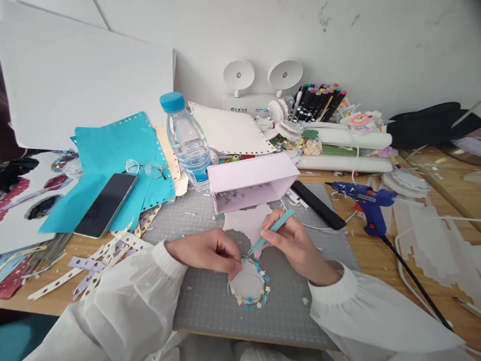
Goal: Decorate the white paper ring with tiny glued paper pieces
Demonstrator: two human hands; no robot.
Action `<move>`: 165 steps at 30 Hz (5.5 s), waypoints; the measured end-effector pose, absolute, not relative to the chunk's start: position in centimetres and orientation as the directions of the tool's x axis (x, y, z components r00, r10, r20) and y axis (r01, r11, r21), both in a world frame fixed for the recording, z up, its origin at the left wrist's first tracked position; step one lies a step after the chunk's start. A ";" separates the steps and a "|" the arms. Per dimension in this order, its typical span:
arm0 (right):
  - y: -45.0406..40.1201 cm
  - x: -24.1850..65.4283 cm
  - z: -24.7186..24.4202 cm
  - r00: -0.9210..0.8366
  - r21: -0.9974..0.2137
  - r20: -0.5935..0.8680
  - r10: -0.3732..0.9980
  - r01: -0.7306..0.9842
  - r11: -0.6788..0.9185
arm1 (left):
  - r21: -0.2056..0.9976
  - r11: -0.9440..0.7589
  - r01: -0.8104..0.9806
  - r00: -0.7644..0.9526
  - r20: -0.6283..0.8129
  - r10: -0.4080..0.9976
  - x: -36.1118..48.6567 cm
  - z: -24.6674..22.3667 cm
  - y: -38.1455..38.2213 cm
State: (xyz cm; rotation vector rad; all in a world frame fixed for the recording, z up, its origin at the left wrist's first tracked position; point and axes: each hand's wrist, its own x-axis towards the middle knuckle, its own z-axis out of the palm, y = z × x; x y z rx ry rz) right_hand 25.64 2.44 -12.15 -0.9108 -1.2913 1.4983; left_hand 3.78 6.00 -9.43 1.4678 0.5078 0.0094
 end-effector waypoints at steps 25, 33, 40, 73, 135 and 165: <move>3.3 25.5 -12.9 0.012 -0.967 0.169 0.986 0.197 0.163 | 0.967 -0.060 0.247 0.848 -0.186 0.496 3.8 -10.6 5.8; 3.1 25.4 -12.8 -0.014 -0.961 0.187 0.982 0.205 0.186 | 0.959 -0.013 0.282 0.856 -0.245 0.456 3.9 -10.0 5.8; 3.0 25.2 -12.9 -0.035 -0.946 0.222 0.974 0.236 0.224 | 0.962 -0.006 0.272 0.844 -0.235 0.483 4.1 -10.0 5.7; 1.1 25.3 -11.2 -0.027 -0.953 0.303 0.953 -0.034 0.302 | 0.997 0.056 0.048 0.517 -0.072 0.853 4.2 -10.4 5.4; 1.2 25.3 -11.7 -0.027 -0.959 0.276 0.961 -0.075 0.274 | 0.981 0.003 0.192 0.488 -0.098 0.867 4.4 -10.0 5.1; 2.1 25.9 -12.0 0.090 -0.957 0.216 0.972 -0.178 0.229 | 0.988 -0.026 0.155 0.443 -0.046 0.895 4.0 -9.8 5.3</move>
